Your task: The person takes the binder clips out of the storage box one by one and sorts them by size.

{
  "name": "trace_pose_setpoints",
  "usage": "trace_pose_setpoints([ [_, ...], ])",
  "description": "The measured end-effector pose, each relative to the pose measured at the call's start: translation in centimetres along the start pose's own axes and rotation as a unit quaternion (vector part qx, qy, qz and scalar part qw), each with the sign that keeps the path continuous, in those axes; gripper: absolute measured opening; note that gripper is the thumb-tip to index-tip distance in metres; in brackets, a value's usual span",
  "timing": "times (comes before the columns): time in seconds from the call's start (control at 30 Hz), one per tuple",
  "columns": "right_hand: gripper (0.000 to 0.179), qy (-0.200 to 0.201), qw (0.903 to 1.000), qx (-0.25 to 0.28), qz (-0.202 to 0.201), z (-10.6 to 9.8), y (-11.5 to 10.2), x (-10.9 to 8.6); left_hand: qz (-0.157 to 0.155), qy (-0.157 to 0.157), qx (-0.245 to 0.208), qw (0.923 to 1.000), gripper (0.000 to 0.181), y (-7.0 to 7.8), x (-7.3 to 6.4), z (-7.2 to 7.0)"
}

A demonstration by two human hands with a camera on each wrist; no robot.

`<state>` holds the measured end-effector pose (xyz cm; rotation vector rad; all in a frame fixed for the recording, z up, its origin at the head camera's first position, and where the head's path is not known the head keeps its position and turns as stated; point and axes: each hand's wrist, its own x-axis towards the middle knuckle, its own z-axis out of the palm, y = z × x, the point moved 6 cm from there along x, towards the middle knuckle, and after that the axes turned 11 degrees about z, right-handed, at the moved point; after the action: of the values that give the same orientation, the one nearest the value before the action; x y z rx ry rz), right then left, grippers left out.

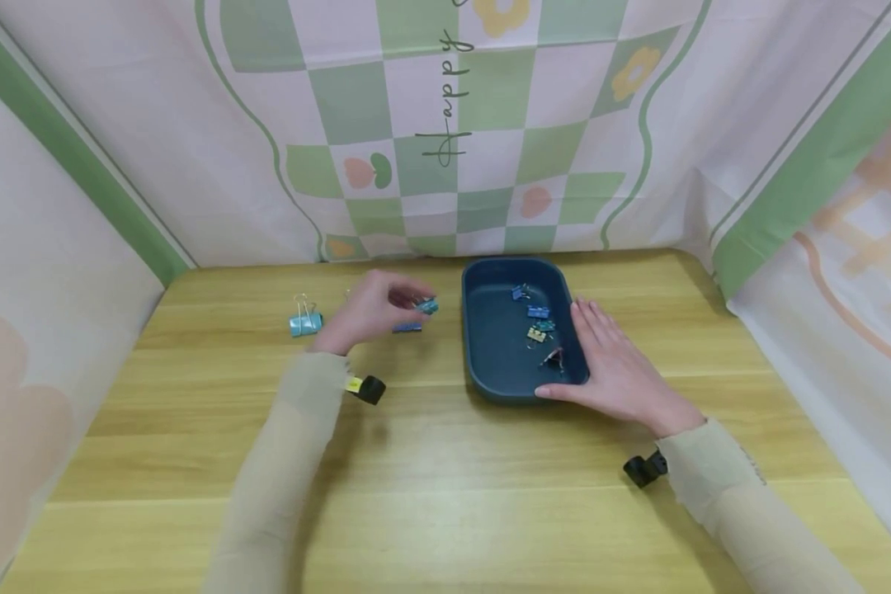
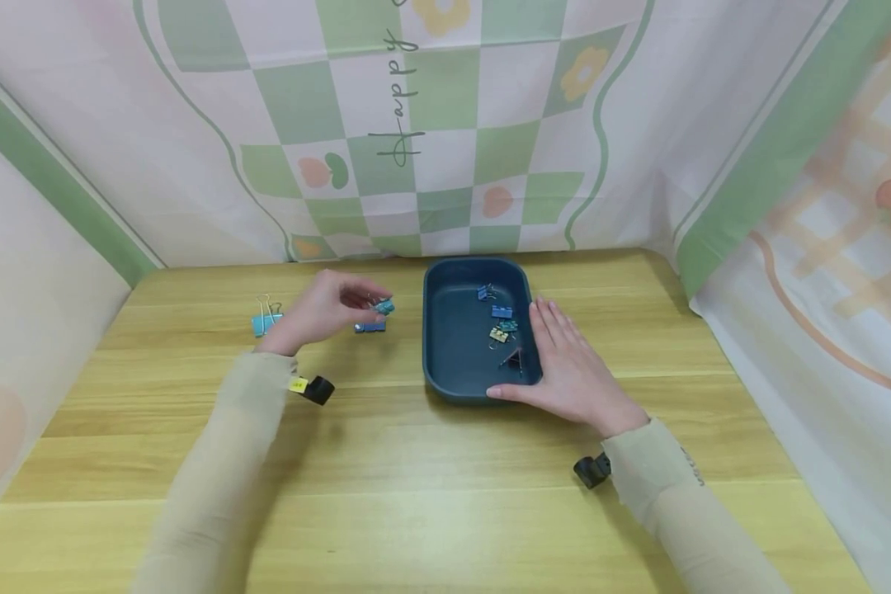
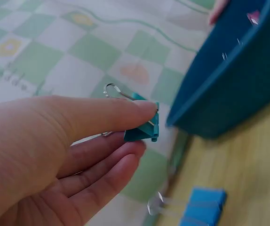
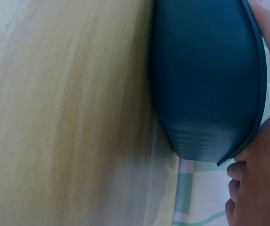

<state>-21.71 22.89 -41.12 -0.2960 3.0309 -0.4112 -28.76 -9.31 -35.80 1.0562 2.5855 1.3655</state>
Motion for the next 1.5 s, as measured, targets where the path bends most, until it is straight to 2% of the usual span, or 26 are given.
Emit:
trace_pose_setpoints([
  [0.13, 0.131, 0.0, 1.0, 0.002, -0.002, -0.1, -0.1, 0.0, -0.021, -0.02, 0.004, 0.9996, 0.022, -1.7, -1.4, 0.2],
  [0.37, 0.131, 0.003, 1.0, 0.002, -0.005, -0.1, -0.1, 0.0, -0.091, -0.052, -0.01, 0.9945, 0.023, -5.0, -3.8, 1.7],
  [0.53, 0.132, 0.002, 1.0, -0.002, -0.003, 0.0, 0.0, 0.0, -0.113, -0.062, -0.011, 0.9916, 0.025, -6.1, -4.9, 2.4],
  [0.87, 0.132, -0.001, 1.0, 0.0, 0.0, 0.1, 0.1, 0.0, -0.108, -0.06, 0.002, 0.9923, 0.021, -6.2, -5.3, 2.8],
  [1.2, 0.132, -0.002, 1.0, 0.001, 0.003, 0.2, 0.2, 0.1, -0.115, -0.054, 0.015, 0.9917, 0.017, -6.3, -5.3, 2.9],
  [1.5, 0.132, 0.003, 1.0, -0.004, 0.0, 0.2, 0.3, 0.2, -0.11, -0.035, 0.012, 0.9933, 0.033, -6.1, -5.4, 2.0],
])
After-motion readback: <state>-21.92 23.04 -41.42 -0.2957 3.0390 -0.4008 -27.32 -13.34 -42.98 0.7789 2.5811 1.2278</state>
